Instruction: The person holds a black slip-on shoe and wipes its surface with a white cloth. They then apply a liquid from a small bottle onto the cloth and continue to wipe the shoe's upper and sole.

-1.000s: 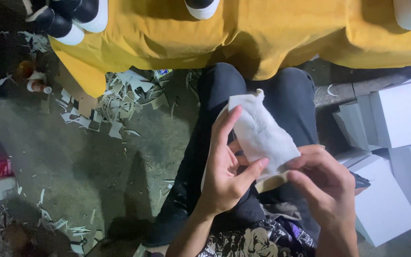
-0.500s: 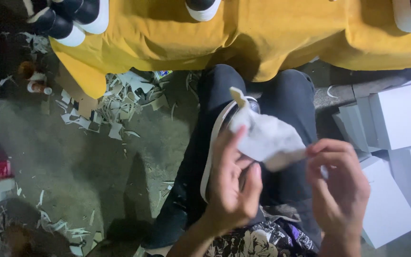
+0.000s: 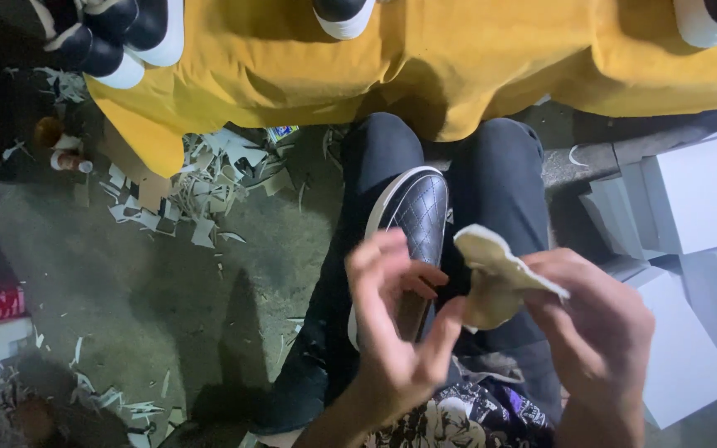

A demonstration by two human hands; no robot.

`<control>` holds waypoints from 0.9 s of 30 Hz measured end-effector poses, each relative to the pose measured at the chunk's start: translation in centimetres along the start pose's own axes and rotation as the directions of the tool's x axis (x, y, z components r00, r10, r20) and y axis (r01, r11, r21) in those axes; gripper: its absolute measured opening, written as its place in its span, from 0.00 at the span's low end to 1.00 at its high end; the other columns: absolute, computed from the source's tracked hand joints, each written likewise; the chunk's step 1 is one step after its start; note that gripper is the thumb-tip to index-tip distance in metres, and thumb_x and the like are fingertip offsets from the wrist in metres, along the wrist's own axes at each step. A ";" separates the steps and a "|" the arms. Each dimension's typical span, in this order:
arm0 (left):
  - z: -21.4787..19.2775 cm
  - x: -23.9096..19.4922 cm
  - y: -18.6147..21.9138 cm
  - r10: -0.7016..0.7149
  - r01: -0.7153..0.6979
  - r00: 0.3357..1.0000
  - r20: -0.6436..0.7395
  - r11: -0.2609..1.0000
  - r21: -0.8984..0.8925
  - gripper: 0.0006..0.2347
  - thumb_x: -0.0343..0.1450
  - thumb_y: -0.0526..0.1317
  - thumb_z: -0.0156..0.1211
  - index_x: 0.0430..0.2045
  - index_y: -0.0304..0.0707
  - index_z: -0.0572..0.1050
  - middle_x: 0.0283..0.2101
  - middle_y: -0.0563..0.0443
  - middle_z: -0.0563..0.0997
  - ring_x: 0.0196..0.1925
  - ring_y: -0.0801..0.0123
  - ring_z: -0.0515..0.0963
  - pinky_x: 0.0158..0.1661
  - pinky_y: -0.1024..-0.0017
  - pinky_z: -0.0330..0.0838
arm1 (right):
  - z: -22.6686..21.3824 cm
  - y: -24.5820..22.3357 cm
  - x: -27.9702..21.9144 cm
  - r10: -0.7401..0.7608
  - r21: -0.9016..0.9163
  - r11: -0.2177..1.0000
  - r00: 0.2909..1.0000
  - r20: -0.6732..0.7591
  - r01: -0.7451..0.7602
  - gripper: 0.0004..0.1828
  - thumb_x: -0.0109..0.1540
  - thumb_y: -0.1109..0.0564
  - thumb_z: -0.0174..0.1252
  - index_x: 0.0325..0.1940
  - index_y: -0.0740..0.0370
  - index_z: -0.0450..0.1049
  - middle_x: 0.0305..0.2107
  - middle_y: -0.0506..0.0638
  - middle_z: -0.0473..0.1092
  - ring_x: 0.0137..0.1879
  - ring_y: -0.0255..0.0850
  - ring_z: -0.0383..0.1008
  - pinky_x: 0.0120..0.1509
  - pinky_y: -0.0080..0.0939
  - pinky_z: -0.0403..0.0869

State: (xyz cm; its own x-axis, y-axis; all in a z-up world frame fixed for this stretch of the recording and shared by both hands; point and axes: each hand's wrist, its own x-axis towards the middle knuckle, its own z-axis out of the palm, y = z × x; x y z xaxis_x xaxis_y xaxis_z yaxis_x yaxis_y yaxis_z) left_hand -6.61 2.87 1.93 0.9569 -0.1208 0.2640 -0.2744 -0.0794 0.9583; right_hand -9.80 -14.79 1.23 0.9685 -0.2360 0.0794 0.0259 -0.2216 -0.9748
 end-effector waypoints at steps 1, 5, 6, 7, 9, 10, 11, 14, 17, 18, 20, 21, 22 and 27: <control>-0.2 0.1 -0.7 -0.137 0.140 0.990 0.033 0.986 -0.095 0.27 0.72 0.41 0.64 0.64 0.35 0.58 0.65 0.39 0.62 0.40 0.69 0.80 0.39 0.76 0.77 | -0.5 -0.4 0.4 -0.061 -0.048 0.997 0.993 0.101 0.066 0.04 0.63 0.65 0.55 0.40 0.70 0.74 0.37 0.59 0.77 0.40 0.44 0.78 0.47 0.39 0.76; -1.7 2.1 -1.2 -0.361 0.460 0.846 0.392 0.866 -0.197 0.24 0.70 0.41 0.64 0.62 0.35 0.71 0.27 0.58 0.72 0.24 0.81 0.63 0.26 0.83 0.56 | -1.5 -2.0 1.2 -0.034 -0.224 0.970 0.962 0.271 0.098 0.07 0.59 0.62 0.60 0.39 0.65 0.81 0.33 0.52 0.80 0.33 0.37 0.80 0.36 0.33 0.73; -1.9 2.2 -1.4 -0.338 0.462 0.836 0.433 0.858 -0.222 0.20 0.71 0.38 0.64 0.58 0.35 0.73 0.36 0.53 0.78 0.31 0.77 0.73 0.34 0.80 0.69 | -1.6 -2.0 1.1 0.030 -0.303 0.952 0.971 0.239 0.045 0.07 0.58 0.60 0.62 0.39 0.61 0.82 0.26 0.48 0.79 0.26 0.34 0.76 0.32 0.31 0.71; -2.1 2.3 -1.6 -0.313 0.465 0.823 0.473 0.850 -0.246 0.16 0.72 0.34 0.64 0.55 0.35 0.75 0.44 0.47 0.84 0.37 0.73 0.82 0.41 0.78 0.81 | -1.8 -2.0 1.0 0.092 -0.378 0.926 0.975 0.202 -0.009 0.07 0.57 0.58 0.64 0.39 0.57 0.83 0.20 0.44 0.77 0.19 0.30 0.72 0.28 0.28 0.69; -1.8 1.9 -1.9 -0.306 0.445 0.853 0.422 0.849 -0.284 0.12 0.71 0.36 0.66 0.46 0.34 0.78 0.42 0.47 0.84 0.39 0.72 0.81 0.42 0.77 0.78 | -1.5 -2.4 0.7 0.168 -0.372 0.920 0.982 0.084 -0.125 0.06 0.56 0.63 0.65 0.37 0.61 0.82 0.17 0.48 0.76 0.19 0.31 0.71 0.29 0.27 0.69; -1.6 1.6 -2.0 -0.298 0.422 0.880 0.370 0.848 -0.320 0.08 0.70 0.37 0.68 0.38 0.32 0.80 0.39 0.47 0.83 0.41 0.72 0.80 0.43 0.76 0.75 | -1.3 -2.6 0.5 0.241 -0.351 0.906 0.970 -0.035 -0.238 0.07 0.55 0.68 0.65 0.36 0.64 0.82 0.14 0.51 0.74 0.20 0.31 0.70 0.30 0.27 0.69; -1.5 1.9 -1.6 -0.299 0.423 0.880 0.370 0.848 -0.319 0.08 0.70 0.37 0.68 0.38 0.32 0.80 0.39 0.47 0.83 0.41 0.72 0.80 0.43 0.76 0.75 | -1.0 -2.6 0.5 0.243 -0.351 0.905 0.970 -0.034 -0.239 0.07 0.55 0.68 0.65 0.36 0.64 0.82 0.14 0.51 0.74 0.20 0.31 0.70 0.30 0.27 0.69; -1.0 2.3 -1.0 -0.269 0.339 0.928 0.257 0.897 -0.285 0.09 0.73 0.38 0.62 0.42 0.31 0.81 0.44 0.41 0.85 0.45 0.64 0.85 0.47 0.75 0.82 | -0.2 -2.6 0.5 0.208 -0.082 0.973 0.973 -0.099 -0.216 0.06 0.60 0.67 0.61 0.37 0.76 0.75 0.32 0.62 0.75 0.28 0.43 0.72 0.33 0.33 0.69; -0.3 1.9 -1.0 -0.226 0.283 0.950 0.215 0.913 -0.293 0.06 0.74 0.34 0.60 0.41 0.31 0.79 0.49 0.38 0.83 0.53 0.56 0.85 0.56 0.69 0.83 | 0.4 -1.5 0.2 0.253 0.000 0.967 0.955 -0.156 -0.256 0.08 0.65 0.65 0.55 0.43 0.76 0.74 0.41 0.65 0.78 0.35 0.46 0.78 0.33 0.33 0.71; -0.1 1.7 -1.2 -0.249 0.300 0.949 0.191 0.898 -0.320 0.06 0.72 0.34 0.63 0.41 0.32 0.79 0.49 0.37 0.83 0.55 0.56 0.84 0.55 0.70 0.83 | 0.5 -0.6 -0.1 0.260 0.120 0.962 0.954 -0.149 -0.243 0.08 0.64 0.65 0.57 0.45 0.75 0.73 0.41 0.65 0.76 0.39 0.47 0.78 0.40 0.35 0.75; 0.3 1.4 -1.5 -0.275 0.319 0.946 0.171 0.882 -0.347 0.07 0.71 0.34 0.65 0.40 0.33 0.78 0.50 0.37 0.82 0.56 0.56 0.84 0.53 0.71 0.84 | 0.7 0.8 -0.7 0.269 0.238 0.943 0.952 -0.145 -0.230 0.09 0.62 0.66 0.58 0.46 0.74 0.73 0.41 0.65 0.75 0.42 0.48 0.78 0.47 0.38 0.80; 0.5 1.2 -1.8 -0.287 0.316 0.949 0.132 0.869 -0.380 0.06 0.72 0.34 0.64 0.39 0.34 0.78 0.49 0.37 0.82 0.53 0.55 0.84 0.52 0.70 0.84 | 0.7 1.2 -0.9 0.263 0.310 0.926 0.957 -0.125 -0.214 0.09 0.63 0.66 0.58 0.47 0.73 0.73 0.42 0.63 0.74 0.42 0.48 0.79 0.50 0.39 0.81; 0.7 1.1 -2.0 -0.301 0.312 0.949 0.094 0.855 -0.413 0.05 0.72 0.34 0.63 0.38 0.34 0.77 0.48 0.37 0.82 0.51 0.55 0.85 0.51 0.70 0.85 | 0.9 1.6 -1.1 0.255 0.381 0.903 0.961 -0.104 -0.198 0.09 0.64 0.67 0.57 0.48 0.72 0.74 0.42 0.62 0.74 0.42 0.48 0.79 0.53 0.40 0.82; 0.8 0.5 -2.6 -0.315 0.296 0.949 0.023 0.862 -0.412 0.03 0.71 0.31 0.63 0.34 0.32 0.76 0.44 0.39 0.81 0.45 0.61 0.84 0.44 0.73 0.83 | 1.9 1.7 -1.2 0.295 0.404 0.890 0.942 -0.162 -0.210 0.10 0.63 0.65 0.60 0.49 0.68 0.74 0.39 0.57 0.75 0.41 0.43 0.78 0.50 0.37 0.82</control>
State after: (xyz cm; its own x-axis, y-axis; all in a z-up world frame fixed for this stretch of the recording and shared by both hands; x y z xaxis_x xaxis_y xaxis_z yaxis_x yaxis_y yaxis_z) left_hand -5.46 2.26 -0.46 0.9922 -0.1122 -0.0535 0.0855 0.3032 0.9491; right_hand -10.46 -13.08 -0.92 0.8796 -0.4405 -0.1796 -0.0801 0.2349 -0.9687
